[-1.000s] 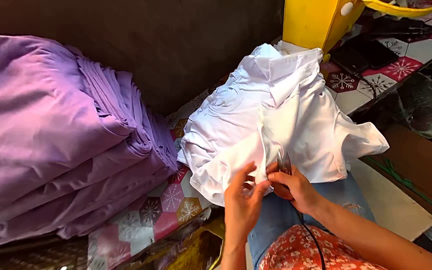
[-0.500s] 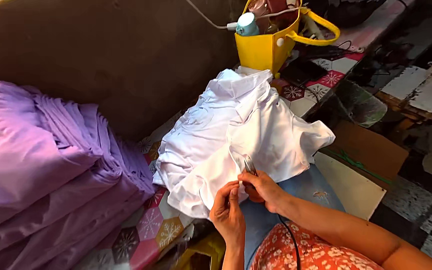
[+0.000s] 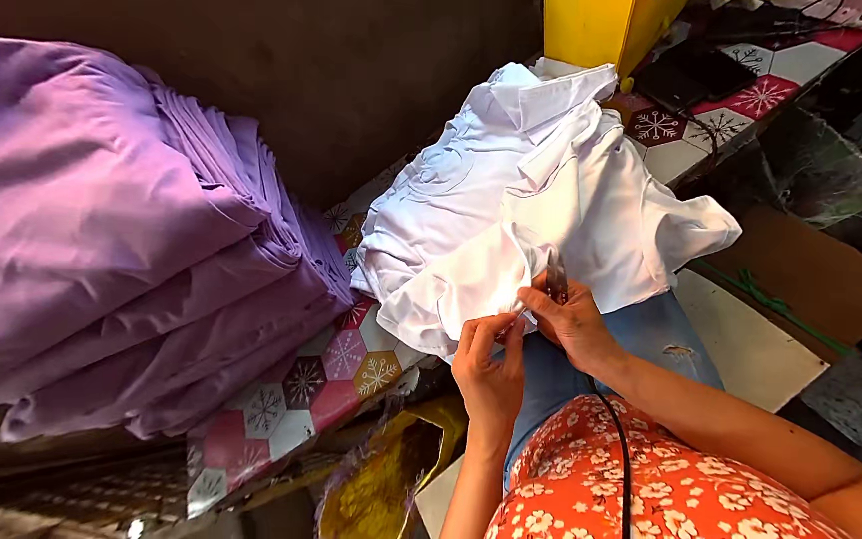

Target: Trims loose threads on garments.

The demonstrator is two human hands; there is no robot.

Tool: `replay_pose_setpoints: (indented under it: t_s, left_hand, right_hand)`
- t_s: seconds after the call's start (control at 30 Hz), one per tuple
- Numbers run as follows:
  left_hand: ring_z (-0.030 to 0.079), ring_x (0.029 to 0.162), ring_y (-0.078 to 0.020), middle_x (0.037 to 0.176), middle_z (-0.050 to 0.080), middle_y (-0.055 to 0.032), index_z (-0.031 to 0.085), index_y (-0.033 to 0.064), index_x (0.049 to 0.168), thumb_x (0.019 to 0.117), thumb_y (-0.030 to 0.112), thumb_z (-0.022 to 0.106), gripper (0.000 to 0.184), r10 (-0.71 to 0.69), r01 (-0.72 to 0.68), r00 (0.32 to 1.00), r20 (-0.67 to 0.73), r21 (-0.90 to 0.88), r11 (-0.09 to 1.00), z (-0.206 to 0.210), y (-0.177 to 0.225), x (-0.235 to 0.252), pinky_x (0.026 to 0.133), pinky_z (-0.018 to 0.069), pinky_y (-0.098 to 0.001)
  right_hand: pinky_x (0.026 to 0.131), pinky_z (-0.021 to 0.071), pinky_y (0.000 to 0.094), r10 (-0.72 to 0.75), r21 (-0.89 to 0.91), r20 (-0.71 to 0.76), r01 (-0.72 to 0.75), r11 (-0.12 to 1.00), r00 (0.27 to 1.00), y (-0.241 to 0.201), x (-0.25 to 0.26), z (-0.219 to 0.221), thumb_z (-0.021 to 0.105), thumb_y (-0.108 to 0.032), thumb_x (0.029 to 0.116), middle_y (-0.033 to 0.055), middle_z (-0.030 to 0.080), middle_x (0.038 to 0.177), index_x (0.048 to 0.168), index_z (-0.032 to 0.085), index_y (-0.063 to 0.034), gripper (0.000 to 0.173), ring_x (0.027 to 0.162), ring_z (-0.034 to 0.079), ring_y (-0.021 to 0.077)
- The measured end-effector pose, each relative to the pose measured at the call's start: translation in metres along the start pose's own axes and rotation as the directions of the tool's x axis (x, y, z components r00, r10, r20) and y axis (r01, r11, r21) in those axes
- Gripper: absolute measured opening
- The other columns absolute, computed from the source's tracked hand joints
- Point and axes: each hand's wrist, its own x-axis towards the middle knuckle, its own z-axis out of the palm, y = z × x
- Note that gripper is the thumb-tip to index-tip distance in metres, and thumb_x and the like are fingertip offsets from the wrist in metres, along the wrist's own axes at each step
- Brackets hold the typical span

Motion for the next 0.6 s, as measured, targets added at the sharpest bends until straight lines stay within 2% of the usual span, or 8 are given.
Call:
replay_pose_setpoints:
  t_s: [0.07,0.13,0.17,0.23,0.33,0.43,0.6]
  left_hand:
    - [0.067,0.079,-0.0029,0.087,0.069,-0.0083,0.073,-0.0071,0.093,0.0888,0.001,0.071,0.01,-0.022,0.022,1.0,-0.016,-0.024,0.999,-0.003,0.0,-0.001,0.074,0.0577,-0.0155]
    - [0.063,0.072,0.0029,0.081,0.067,-0.0008,0.067,-0.0066,0.098,0.0964,0.003,0.062,0.011,-0.107,0.106,0.994,-0.015,-0.05,0.993,-0.008,0.004,0.001,0.068,0.0543,-0.0131]
    - [0.06,0.068,0.0045,0.078,0.065,0.0007,0.067,-0.006,0.1,0.0972,0.005,0.062,0.013,-0.155,0.155,0.988,-0.012,-0.014,0.988,-0.01,0.007,0.003,0.065,0.0517,-0.0115]
    - [0.055,0.064,0.0029,0.076,0.061,-0.0011,0.073,-0.003,0.1,0.0917,0.014,0.072,0.018,-0.232,0.227,0.972,0.018,0.158,0.961,-0.013,0.01,0.003,0.06,0.0456,-0.0105]
    - [0.053,0.063,0.0033,0.076,0.058,-0.0016,0.078,0.0029,0.095,0.089,0.016,0.075,0.015,-0.281,0.255,0.958,0.058,0.276,0.927,-0.015,0.012,0.004,0.06,0.0439,-0.0088]
    - [0.053,0.067,0.004,0.078,0.058,-0.0014,0.079,0.0034,0.094,0.0914,0.015,0.072,0.014,-0.24,0.222,0.969,0.048,0.246,0.943,-0.017,0.009,0.001,0.062,0.0435,-0.0076]
    - [0.058,0.077,0.0012,0.083,0.059,-0.0055,0.08,0.0019,0.093,0.0892,0.01,0.075,0.01,-0.06,0.084,0.991,-0.12,0.213,0.973,-0.008,-0.005,-0.006,0.067,0.0469,-0.0072]
  right_hand:
    - [0.049,0.0385,0.014,0.036,-0.07,0.011,-0.035,0.997,0.999,-0.001,0.001,0.001,0.07,-0.001,0.0923,-0.0071,0.057,0.064,0.08,0.06,-0.0099,0.018,0.051,0.046,-0.0021]
    - [0.05,0.0392,0.014,-0.009,-0.081,0.015,0.01,0.997,1.0,0.001,0.002,0.001,0.069,0.0,0.0927,-0.0074,0.056,0.064,0.08,0.058,-0.0105,0.019,0.051,0.046,-0.0021]
    - [0.051,0.0402,0.0137,-0.054,-0.092,0.026,0.056,0.994,0.998,0.002,0.0,0.001,0.067,-0.001,0.0933,-0.0084,0.057,0.065,0.081,0.058,-0.0116,0.018,0.053,0.047,-0.0027]
    - [0.054,0.0424,0.0128,-0.153,-0.114,0.038,0.156,0.981,0.988,0.007,-0.004,0.003,0.067,-0.002,0.0934,-0.0097,0.06,0.069,0.083,0.059,-0.0121,0.017,0.056,0.05,-0.0041]
    - [0.063,0.0489,0.0114,-0.306,-0.202,0.053,0.31,0.929,0.951,0.017,-0.006,0.002,0.067,-0.002,0.0929,-0.0106,0.061,0.074,0.086,0.06,-0.0102,0.013,0.064,0.056,-0.0062]
    - [0.062,0.0468,0.0099,-0.339,-0.256,0.064,0.344,0.903,0.939,0.02,-0.004,0.001,0.068,-0.005,0.0928,-0.0109,0.06,0.072,0.084,0.061,-0.0091,0.012,0.063,0.054,-0.0077]
    - [0.062,0.0475,0.0101,-0.265,-0.276,0.084,0.278,0.92,0.961,0.014,0.0,0.003,0.07,-0.008,0.0936,-0.0088,0.061,0.073,0.085,0.062,-0.0079,0.011,0.064,0.055,-0.0067]
